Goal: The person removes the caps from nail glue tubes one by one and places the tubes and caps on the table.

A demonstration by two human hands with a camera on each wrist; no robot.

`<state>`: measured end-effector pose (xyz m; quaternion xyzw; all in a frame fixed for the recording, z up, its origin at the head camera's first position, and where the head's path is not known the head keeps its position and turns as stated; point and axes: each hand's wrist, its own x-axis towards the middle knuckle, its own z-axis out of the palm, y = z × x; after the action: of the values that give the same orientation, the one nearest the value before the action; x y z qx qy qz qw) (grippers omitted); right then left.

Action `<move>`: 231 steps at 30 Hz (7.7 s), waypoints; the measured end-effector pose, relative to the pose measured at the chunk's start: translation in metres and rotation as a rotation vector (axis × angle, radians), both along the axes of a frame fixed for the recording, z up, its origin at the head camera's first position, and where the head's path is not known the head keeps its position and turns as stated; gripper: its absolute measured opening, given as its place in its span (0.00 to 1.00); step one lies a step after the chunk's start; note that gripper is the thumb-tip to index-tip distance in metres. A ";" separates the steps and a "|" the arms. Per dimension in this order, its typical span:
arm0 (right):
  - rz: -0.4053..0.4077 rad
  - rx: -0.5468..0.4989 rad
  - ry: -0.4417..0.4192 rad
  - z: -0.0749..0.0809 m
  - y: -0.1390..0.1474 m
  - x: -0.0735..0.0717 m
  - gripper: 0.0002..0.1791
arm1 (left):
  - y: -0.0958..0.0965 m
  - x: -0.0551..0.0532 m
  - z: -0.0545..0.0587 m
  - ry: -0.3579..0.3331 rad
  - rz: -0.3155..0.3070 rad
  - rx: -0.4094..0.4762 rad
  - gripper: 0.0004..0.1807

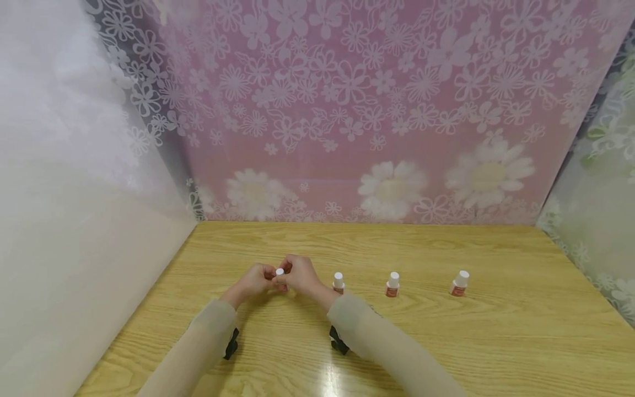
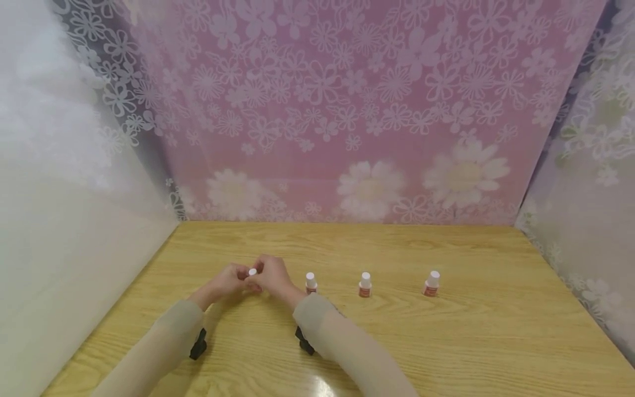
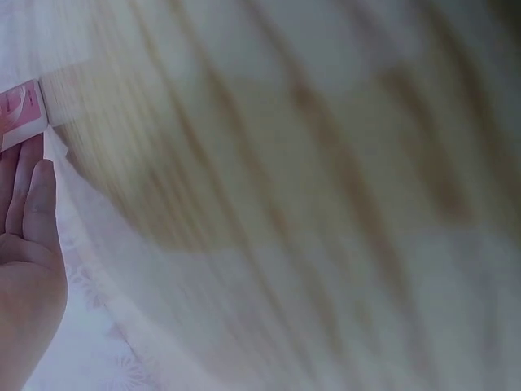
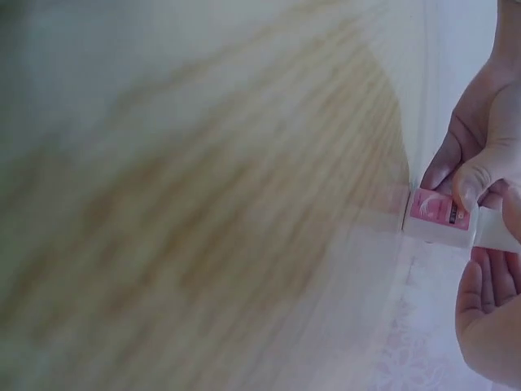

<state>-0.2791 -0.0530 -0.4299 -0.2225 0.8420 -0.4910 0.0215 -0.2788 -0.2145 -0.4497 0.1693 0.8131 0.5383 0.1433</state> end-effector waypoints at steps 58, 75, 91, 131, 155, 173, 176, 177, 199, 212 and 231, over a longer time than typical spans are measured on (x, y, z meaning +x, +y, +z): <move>0.060 -0.009 -0.008 0.003 0.004 -0.007 0.08 | -0.003 -0.002 0.002 -0.053 -0.033 0.051 0.06; 0.205 0.046 -0.021 0.004 0.010 -0.011 0.06 | -0.001 0.000 0.002 -0.039 -0.035 -0.018 0.08; 0.102 -0.006 -0.056 0.002 0.006 -0.007 0.11 | -0.003 -0.002 -0.002 -0.069 -0.033 0.027 0.07; 0.091 0.025 -0.043 -0.002 0.009 -0.011 0.08 | 0.000 0.003 0.002 -0.049 -0.045 0.052 0.07; 0.197 -0.006 -0.028 0.001 0.011 -0.008 0.07 | -0.001 0.004 0.001 -0.050 -0.018 0.020 0.08; 0.122 -0.003 -0.027 0.006 0.008 -0.003 0.07 | 0.001 0.005 0.000 -0.048 -0.025 0.067 0.06; 0.144 0.000 -0.019 0.007 0.009 -0.003 0.05 | 0.001 0.005 0.001 -0.050 -0.023 0.060 0.07; 0.148 0.007 -0.016 0.007 0.009 -0.003 0.04 | 0.001 0.005 0.001 -0.049 -0.024 0.058 0.07; 0.074 0.089 -0.015 0.004 0.004 -0.004 0.10 | 0.001 0.007 -0.001 -0.038 -0.013 -0.008 0.05; 0.131 0.113 0.003 0.008 0.006 -0.006 0.04 | 0.001 0.004 0.000 -0.080 -0.010 0.036 0.07; 0.136 0.052 0.031 0.009 0.009 -0.002 0.16 | 0.002 0.009 0.004 -0.035 0.005 0.003 0.04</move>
<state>-0.2812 -0.0443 -0.4207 -0.2861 0.8375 -0.4630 0.0474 -0.2698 -0.2121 -0.4457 0.1580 0.8100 0.5427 0.1561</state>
